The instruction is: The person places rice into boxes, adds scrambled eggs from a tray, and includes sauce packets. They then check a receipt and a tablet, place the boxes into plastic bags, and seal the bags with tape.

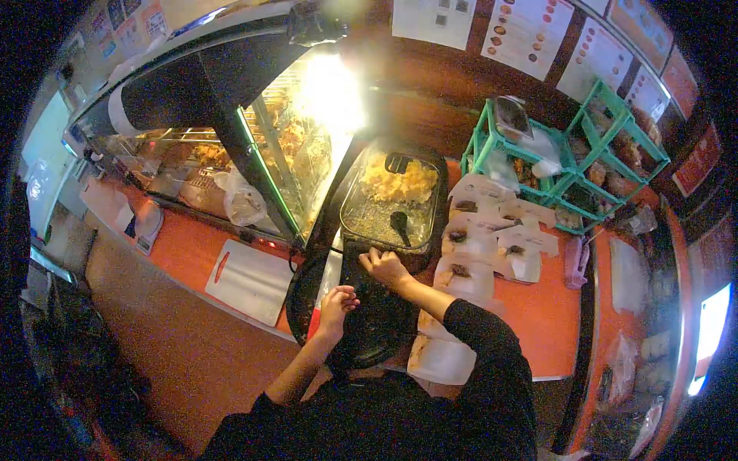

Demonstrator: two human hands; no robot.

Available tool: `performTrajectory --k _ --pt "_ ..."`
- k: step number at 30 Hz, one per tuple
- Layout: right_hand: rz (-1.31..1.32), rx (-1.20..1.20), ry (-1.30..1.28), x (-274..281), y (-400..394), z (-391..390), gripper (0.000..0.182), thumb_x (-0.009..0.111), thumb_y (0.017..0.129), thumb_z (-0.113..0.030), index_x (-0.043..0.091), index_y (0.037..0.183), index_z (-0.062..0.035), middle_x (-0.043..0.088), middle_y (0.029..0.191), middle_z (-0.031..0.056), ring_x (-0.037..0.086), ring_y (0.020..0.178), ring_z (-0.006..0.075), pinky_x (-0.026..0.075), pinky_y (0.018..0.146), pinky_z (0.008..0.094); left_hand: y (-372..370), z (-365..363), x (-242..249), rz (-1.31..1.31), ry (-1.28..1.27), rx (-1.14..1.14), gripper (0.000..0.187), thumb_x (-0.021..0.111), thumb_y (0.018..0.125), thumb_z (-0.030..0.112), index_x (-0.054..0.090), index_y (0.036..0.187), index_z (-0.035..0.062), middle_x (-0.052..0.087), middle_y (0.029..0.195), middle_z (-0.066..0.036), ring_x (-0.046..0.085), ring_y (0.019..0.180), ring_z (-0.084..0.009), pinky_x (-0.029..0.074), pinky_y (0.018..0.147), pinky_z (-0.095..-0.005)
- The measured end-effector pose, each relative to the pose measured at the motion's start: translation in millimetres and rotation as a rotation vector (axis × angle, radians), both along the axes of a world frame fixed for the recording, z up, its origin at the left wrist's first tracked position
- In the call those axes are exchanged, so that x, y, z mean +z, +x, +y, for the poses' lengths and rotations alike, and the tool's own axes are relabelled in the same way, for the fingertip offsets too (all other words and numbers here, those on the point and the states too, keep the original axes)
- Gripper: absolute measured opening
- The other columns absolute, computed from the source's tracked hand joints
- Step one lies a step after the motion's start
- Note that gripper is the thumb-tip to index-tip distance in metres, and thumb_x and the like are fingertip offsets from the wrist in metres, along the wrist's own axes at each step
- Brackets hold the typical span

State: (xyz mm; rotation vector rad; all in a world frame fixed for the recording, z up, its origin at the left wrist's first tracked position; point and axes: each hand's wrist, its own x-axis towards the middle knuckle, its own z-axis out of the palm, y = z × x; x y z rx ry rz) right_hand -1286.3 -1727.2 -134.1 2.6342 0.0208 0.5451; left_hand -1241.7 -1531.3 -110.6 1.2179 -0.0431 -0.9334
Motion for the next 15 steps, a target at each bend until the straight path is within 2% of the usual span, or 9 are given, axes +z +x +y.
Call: performTrajectory --k 2,4,8,10,11,12,13,14,15 --pt "-0.002 -0.039 -0.051 -6 0 3 0.010 0.054 0.084 -0.019 0.058 0.093 -0.0159 0.053 0.074 0.0028 0.054 0.047 0.0146 0.040 0.039 0.0271 0 13 8 -0.003 0.005 0.036 0.019 0.045 0.087 0.007 0.061 0.096 0.0040 0.061 0.082 -0.004 0.063 0.072 -0.0139 0.048 0.066 -0.0245" --pt "0.013 -0.067 -0.033 -12 0 7 0.008 0.055 0.084 -0.018 0.057 0.091 -0.0156 0.053 0.074 0.0027 0.055 0.048 0.0146 0.041 0.040 0.0272 2 26 17 -0.117 -0.004 0.030 0.017 0.046 0.087 0.006 0.061 0.093 0.0043 0.061 0.082 -0.003 0.060 0.070 -0.0114 0.046 0.063 -0.0235" --pt "0.098 -0.122 -0.034 1 1 18 0.010 0.056 0.082 -0.016 0.058 0.091 -0.0130 0.057 0.075 0.0053 0.062 0.057 0.0190 0.048 0.049 0.0299 13 56 28 -0.255 -0.007 0.106 0.015 0.047 0.087 0.004 0.061 0.091 0.0038 0.060 0.081 -0.002 0.057 0.068 -0.0085 0.044 0.062 -0.0226" --pt "0.257 -0.249 0.178 8 14 25 0.017 0.060 0.081 -0.022 0.058 0.093 -0.0096 0.061 0.076 0.0098 0.065 0.064 0.0259 0.051 0.053 0.0350 28 70 16 -0.507 0.025 0.219 0.012 0.049 0.086 0.002 0.061 0.090 0.0031 0.059 0.080 -0.001 0.055 0.070 -0.0070 0.043 0.063 -0.0220" --pt "0.355 -0.254 0.332 41 22 38 0.021 0.062 0.081 -0.025 0.059 0.092 -0.0078 0.063 0.078 0.0128 0.066 0.066 0.0287 0.052 0.055 0.0381 41 80 23 -0.400 0.031 0.231 0.009 0.051 0.087 0.002 0.060 0.088 0.0028 0.059 0.080 -0.001 0.054 0.070 -0.0077 0.044 0.065 -0.0219" --pt "0.458 -0.265 0.484 85 23 52 0.025 0.063 0.081 -0.028 0.060 0.091 -0.0059 0.065 0.079 0.0157 0.067 0.069 0.0315 0.052 0.058 0.0412 53 86 37 -0.526 0.069 0.281 0.006 0.053 0.087 0.004 0.059 0.088 0.0026 0.059 0.082 -0.002 0.054 0.072 -0.0091 0.044 0.067 -0.0232" --pt "0.441 -0.242 0.557 112 29 62 0.027 0.063 0.081 -0.031 0.061 0.086 -0.0050 0.065 0.076 0.0180 0.066 0.071 0.0353 0.052 0.061 0.0459 68 91 47 -0.660 0.098 0.352 0.006 0.053 0.088 0.005 0.059 0.090 0.0033 0.058 0.085 -0.003 0.053 0.075 -0.0094 0.044 0.068 -0.0237" --pt "0.404 -0.242 0.629 134 40 71 0.021 0.061 0.082 -0.027 0.062 0.082 -0.0061 0.064 0.070 0.0182 0.065 0.070 0.0375 0.052 0.063 0.0469 87 97 59 -0.796 0.126 0.418 0.006 0.054 0.088 0.006 0.058 0.093 0.0040 0.057 0.089 -0.003 0.053 0.077 -0.0098 0.044 0.069 -0.0242" --pt "0.344 -0.160 0.681 155 46 76 0.020 0.062 0.077 -0.019 0.061 0.089 -0.0029 0.064 0.075 0.0196 0.065 0.072 0.0392 0.053 0.062 0.0466 100 101 88 -0.871 0.093 0.471 0.008 0.054 0.089 0.006 0.057 0.096 0.0055 0.056 0.092 -0.003 0.053 0.080 -0.0103 0.044 0.071 -0.0247"
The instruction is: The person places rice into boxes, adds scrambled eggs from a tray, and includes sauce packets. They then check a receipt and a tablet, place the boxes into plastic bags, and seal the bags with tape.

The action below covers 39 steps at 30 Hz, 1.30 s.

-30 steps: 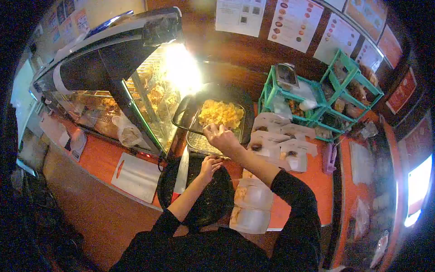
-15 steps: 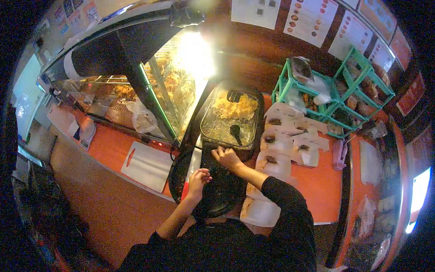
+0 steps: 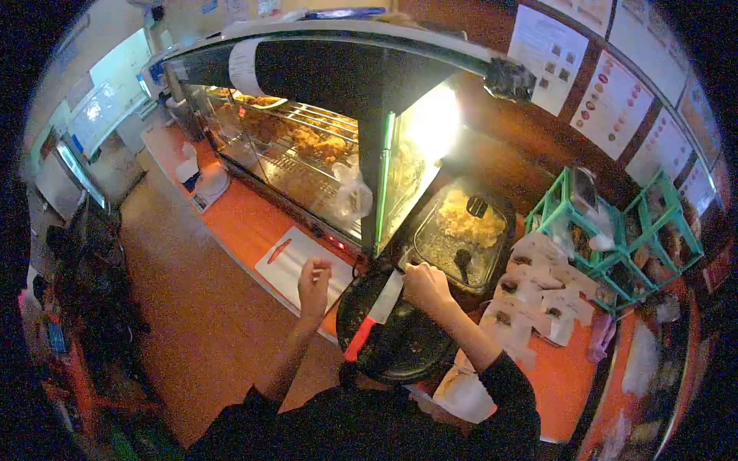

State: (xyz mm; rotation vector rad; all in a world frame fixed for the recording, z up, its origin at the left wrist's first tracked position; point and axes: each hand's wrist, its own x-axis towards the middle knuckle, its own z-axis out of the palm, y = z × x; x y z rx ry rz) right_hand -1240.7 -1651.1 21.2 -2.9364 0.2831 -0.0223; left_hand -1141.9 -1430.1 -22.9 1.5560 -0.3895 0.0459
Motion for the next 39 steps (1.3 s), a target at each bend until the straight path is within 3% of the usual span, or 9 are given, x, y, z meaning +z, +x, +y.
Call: performTrajectory --k 2,4,7,13,19,23,31,37,39 --pt "-0.276 0.200 0.109 69 1 23 0.050 0.060 0.074 -0.003 0.049 0.121 -0.0121 0.061 0.110 0.0157 0.058 0.106 0.0364 0.043 0.096 0.0475 43 7 46 -0.220 -0.072 0.058 0.012 0.055 0.089 0.007 0.056 0.101 0.0082 0.054 0.098 -0.003 0.052 0.085 -0.0112 0.044 0.073 -0.0257" --pt "-0.393 0.196 0.044 115 -1 45 0.056 0.058 0.075 0.003 0.047 0.127 -0.0148 0.051 0.127 0.0109 0.039 0.131 0.0292 0.023 0.110 0.0578 91 14 88 -0.401 -0.139 0.147 0.014 0.055 0.090 0.009 0.055 0.104 0.0096 0.052 0.104 -0.003 0.050 0.091 -0.0129 0.044 0.076 -0.0276" --pt "-0.616 0.133 0.084 155 -6 69 0.032 0.061 0.080 -0.004 0.058 0.112 -0.0085 0.061 0.110 0.0125 0.055 0.114 0.0313 0.037 0.102 0.0498 168 25 167 -0.484 -0.207 0.291 0.033 0.061 0.090 0.024 0.051 0.118 0.0081 0.048 0.121 -0.007 0.048 0.108 -0.0205 0.042 0.087 -0.0350" --pt "-0.712 -0.054 0.350 130 -21 78 0.011 0.062 0.084 -0.008 0.064 0.092 -0.0004 0.067 0.082 0.0119 0.067 0.078 0.0264 0.051 0.072 0.0348 289 23 262 -0.622 -0.254 0.245 0.049 0.060 0.091 0.035 0.043 0.125 0.0031 0.057 0.113 -0.015 0.054 0.107 -0.0223 0.040 0.091 -0.0334" --pt "-0.572 -0.321 0.562 111 -75 84 0.010 0.063 0.086 -0.010 0.065 0.089 0.0000 0.067 0.080 0.0102 0.065 0.069 0.0160 0.050 0.065 0.0282 313 15 293 -0.213 -0.576 -0.286 0.047 0.061 0.091 0.031 0.039 0.127 0.0104 0.053 0.111 -0.010 0.055 0.096 -0.0176 0.045 0.084 -0.0331" --pt "-0.619 -0.351 0.591 91 -119 74 0.011 0.063 0.088 -0.011 0.065 0.092 -0.0008 0.065 0.074 0.0061 0.059 0.064 0.0107 0.049 0.060 0.0272 261 16 308 -0.469 -0.368 -0.353 0.046 0.067 0.082 0.004 0.051 0.125 0.0079 0.058 0.111 -0.008 0.055 0.100 -0.0146 0.046 0.085 -0.0313" --pt "-0.626 -0.613 0.630 78 -246 60 0.013 0.055 0.090 -0.006 0.065 0.098 -0.0015 0.067 0.083 0.0074 0.062 0.079 0.0126 0.050 0.071 0.0266 95 -1 245 -0.490 -0.389 -0.477 0.051 0.057 0.081 -0.006 0.049 0.132 -0.0001 0.044 0.141 -0.009 0.044 0.124 -0.0168 0.033 0.104 -0.0283" --pt "-0.781 -0.872 0.705 54 -367 35 0.015 0.052 0.092 -0.006 0.066 0.098 -0.0028 0.061 0.071 0.0027 0.058 0.066 0.0092 0.048 0.062 0.0238 -105 -84 151 -0.402 -0.191 -1.048 0.054 0.065 0.081 0.001 0.048 0.132 0.0004 0.043 0.138 -0.010 0.044 0.125 -0.0195 0.049 0.092 -0.0291" --pt "-0.729 -0.940 0.755 57 -405 33 0.015 0.053 0.092 -0.007 0.066 0.098 -0.0035 0.060 0.070 0.0021 0.057 0.065 0.0087 0.048 0.062 0.0235 -181 -108 132 -0.108 -0.186 -1.232 0.056 0.063 0.080 -0.006 0.047 0.133 0.0010 0.040 0.137 -0.009 0.046 0.123 -0.0209 0.052 0.091 -0.0292"
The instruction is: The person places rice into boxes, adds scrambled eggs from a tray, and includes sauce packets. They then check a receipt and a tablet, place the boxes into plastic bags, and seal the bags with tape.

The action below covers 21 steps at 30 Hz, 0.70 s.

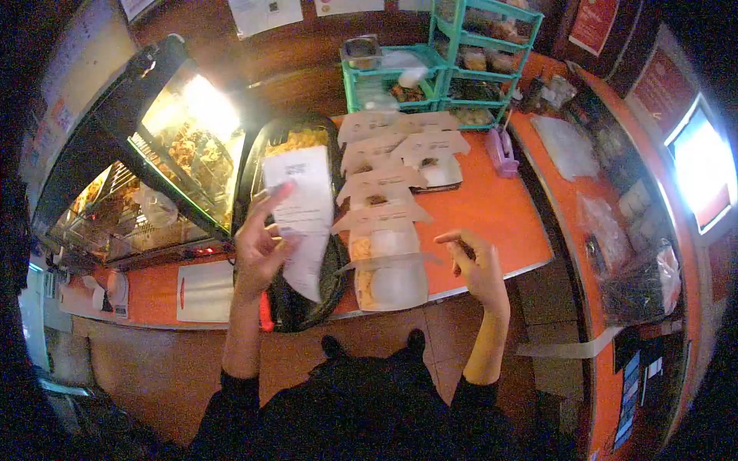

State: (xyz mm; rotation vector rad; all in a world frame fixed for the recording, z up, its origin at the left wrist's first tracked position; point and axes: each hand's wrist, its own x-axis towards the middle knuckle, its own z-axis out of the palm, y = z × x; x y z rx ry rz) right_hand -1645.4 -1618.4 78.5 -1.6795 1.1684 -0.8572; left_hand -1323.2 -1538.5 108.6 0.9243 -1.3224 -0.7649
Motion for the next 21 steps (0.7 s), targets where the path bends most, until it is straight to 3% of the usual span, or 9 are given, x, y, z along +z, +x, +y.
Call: performTrajectory --k 5,8,13,16,21 --pt "-0.050 0.001 0.107 -12 -88 -12 0.019 0.052 0.094 -0.011 0.063 0.107 -0.0036 0.061 0.074 0.0034 0.057 0.070 0.0095 0.048 0.064 0.0237 -134 -51 -35 0.022 0.070 -0.210 0.067 0.057 0.077 -0.016 0.043 0.138 0.0079 0.036 0.140 -0.009 0.051 0.119 -0.0216 0.054 0.090 -0.0300" --pt "-0.268 0.016 0.019 -7 -115 -18 0.026 0.052 0.094 -0.012 0.056 0.118 -0.0020 0.062 0.082 0.0061 0.058 0.076 0.0118 0.047 0.071 0.0250 -184 -66 -33 0.126 0.169 -0.372 0.074 0.057 0.076 -0.017 0.037 0.141 0.0108 0.034 0.140 -0.008 0.049 0.121 -0.0230 0.054 0.090 -0.0311" --pt "-0.598 0.008 0.061 16 -128 -32 0.036 0.056 0.092 -0.009 0.049 0.125 -0.0002 0.061 0.105 0.0106 0.058 0.088 0.0141 0.046 0.081 0.0281 -239 -77 -33 0.118 0.185 -0.376 0.081 0.062 0.073 -0.014 0.032 0.144 0.0115 0.024 0.145 -0.007 0.047 0.123 -0.0258 0.056 0.087 -0.0323" --pt "-0.449 0.121 -0.051 20 -128 -43 0.039 0.060 0.089 -0.006 0.049 0.126 -0.0006 0.059 0.111 0.0106 0.057 0.095 0.0133 0.046 0.079 0.0279 -259 -81 -31 0.123 0.195 -0.384 0.084 0.063 0.072 -0.014 0.031 0.145 0.0126 0.022 0.146 -0.006 0.048 0.122 -0.0260 0.057 0.085 -0.0316" --pt "-0.490 0.160 0.060 5 -126 -50 0.039 0.060 0.085 0.000 0.053 0.124 -0.0020 0.055 0.116 0.0075 0.057 0.102 0.0164 0.048 0.085 0.0291 -277 -77 -38 0.092 0.229 -0.347 0.085 0.064 0.072 -0.013 0.030 0.145 0.0156 0.023 0.145 -0.008 0.050 0.119 -0.0251 0.058 0.079 -0.0295"
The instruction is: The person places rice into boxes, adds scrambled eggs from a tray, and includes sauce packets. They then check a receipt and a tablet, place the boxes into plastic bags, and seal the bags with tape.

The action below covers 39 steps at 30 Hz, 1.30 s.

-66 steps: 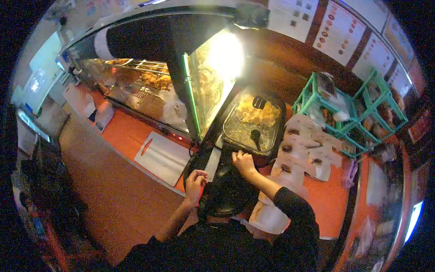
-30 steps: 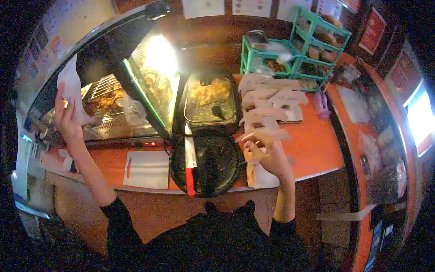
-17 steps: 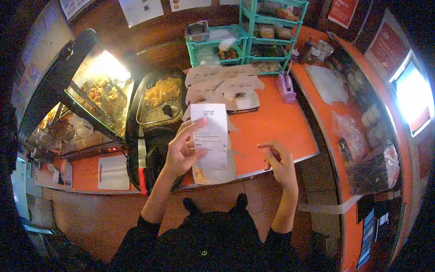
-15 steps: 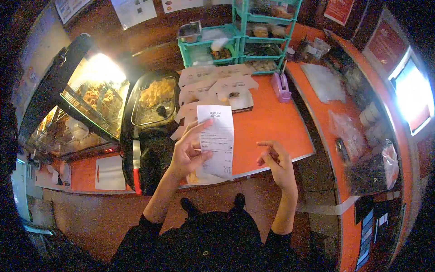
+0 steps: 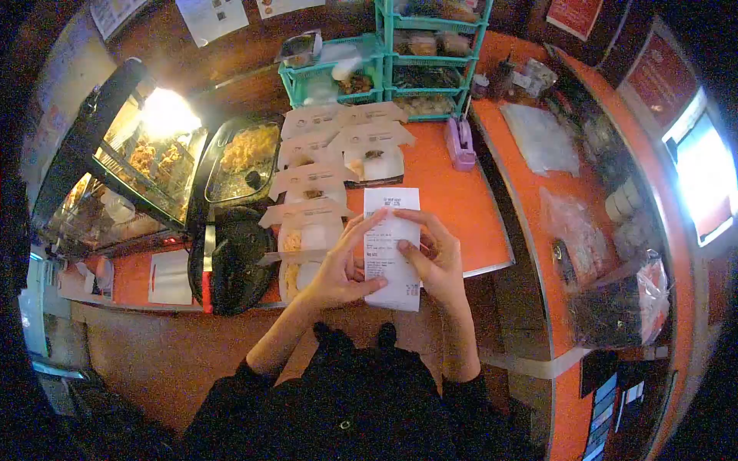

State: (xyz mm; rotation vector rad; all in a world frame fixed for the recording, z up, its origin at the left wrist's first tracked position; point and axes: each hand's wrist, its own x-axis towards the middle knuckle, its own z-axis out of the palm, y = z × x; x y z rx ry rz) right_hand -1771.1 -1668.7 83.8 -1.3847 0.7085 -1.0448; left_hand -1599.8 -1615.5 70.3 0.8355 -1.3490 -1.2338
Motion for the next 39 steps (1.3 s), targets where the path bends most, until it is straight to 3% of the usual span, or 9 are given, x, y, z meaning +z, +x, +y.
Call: performTrajectory --k 4,7,9,15,19,21,31,33,39 --pt "0.126 -0.040 -0.031 -54 -5 -11 0.048 0.057 0.077 0.008 0.054 0.123 -0.0038 0.052 0.117 0.0081 0.056 0.109 0.0197 0.048 0.089 0.0316 19 14 -36 -0.204 -0.079 0.133 0.075 0.064 0.074 -0.009 0.038 0.141 0.0129 0.029 0.140 -0.008 0.056 0.108 -0.0207 0.058 0.074 -0.0290" --pt "0.257 -0.026 -0.047 -154 -6 -11 0.054 0.056 0.071 0.010 0.054 0.124 -0.0049 0.050 0.120 0.0108 0.054 0.113 0.0226 0.048 0.089 0.0333 55 41 -75 -0.299 0.111 0.324 0.054 0.064 0.076 -0.001 0.048 0.127 0.0095 0.042 0.126 -0.009 0.060 0.095 -0.0205 0.056 0.071 -0.0314" --pt "0.366 0.001 -0.053 -204 1 7 0.057 0.056 0.069 0.011 0.053 0.124 -0.0054 0.050 0.121 0.0125 0.053 0.115 0.0244 0.048 0.090 0.0338 76 56 -101 -0.940 -0.048 0.315 0.036 0.066 0.076 0.009 0.053 0.110 0.0094 0.050 0.110 -0.010 0.062 0.087 -0.0256 0.055 0.072 -0.0366" --pt "0.643 -0.147 -0.237 -273 42 56 0.060 0.056 0.068 0.010 0.051 0.124 -0.0083 0.050 0.124 0.0170 0.050 0.116 0.0362 0.044 0.096 0.0396 83 63 -186 -1.419 -0.163 0.056 0.027 0.069 0.072 0.019 0.059 0.093 0.0057 0.056 0.097 -0.010 0.063 0.085 -0.0288 0.053 0.069 -0.0408" --pt "0.787 -0.141 -0.066 -276 65 70 0.060 0.058 0.065 0.006 0.051 0.124 -0.0079 0.048 0.128 0.0164 0.049 0.115 0.0405 0.046 0.093 0.0427 86 51 -210 -1.504 -0.160 -0.089 0.017 0.065 0.071 0.015 0.061 0.084 0.0050 0.057 0.087 -0.009 0.063 0.081 -0.0276 0.053 0.067 -0.0402" --pt "0.809 -0.164 -0.044 -283 71 71 0.061 0.058 0.065 0.005 0.051 0.124 -0.0079 0.048 0.130 0.0159 0.050 0.115 0.0414 0.046 0.092 0.0438 88 59 -205 -1.367 -0.290 0.060 0.010 0.061 0.071 0.012 0.061 0.078 0.0063 0.056 0.080 -0.009 0.062 0.078 -0.0273 0.052 0.065 -0.0406" --pt "0.890 -0.113 -0.233 -306 91 69 0.080 0.066 0.063 0.000 0.036 0.137 -0.0050 0.034 0.141 0.0170 0.054 0.110 0.0409 0.050 0.087 0.0461 86 62 -226 -1.385 -0.389 0.067 0.007 0.062 0.074 0.014 0.059 0.076 0.0080 0.054 0.080 -0.008 0.061 0.076 -0.0267 0.052 0.064 -0.0390" --pt "1.074 -0.018 -0.001 -266 88 71 0.083 0.067 0.064 -0.002 0.033 0.139 -0.0106 0.033 0.140 0.0172 0.058 0.102 0.0417 0.052 0.080 0.0483 84 60 -227 -1.441 -0.358 0.053 0.008 0.062 0.074 0.015 0.058 0.077 0.0078 0.054 0.081 -0.009 0.060 0.079 -0.0281 0.051 0.064 -0.0396" --pt "0.928 -0.517 -0.136 -266 28 93 0.064 0.064 0.076 -0.012 0.039 0.134 -0.0200 0.039 0.128 0.0156 0.062 0.086 0.0387 0.054 0.071 0.0467 83 59 -233 -1.385 -0.460 0.112 0.020 0.066 0.076 0.022 0.058 0.085 0.0066 0.052 0.090 -0.012 0.056 0.087 -0.0310 0.048 0.074 -0.0435"
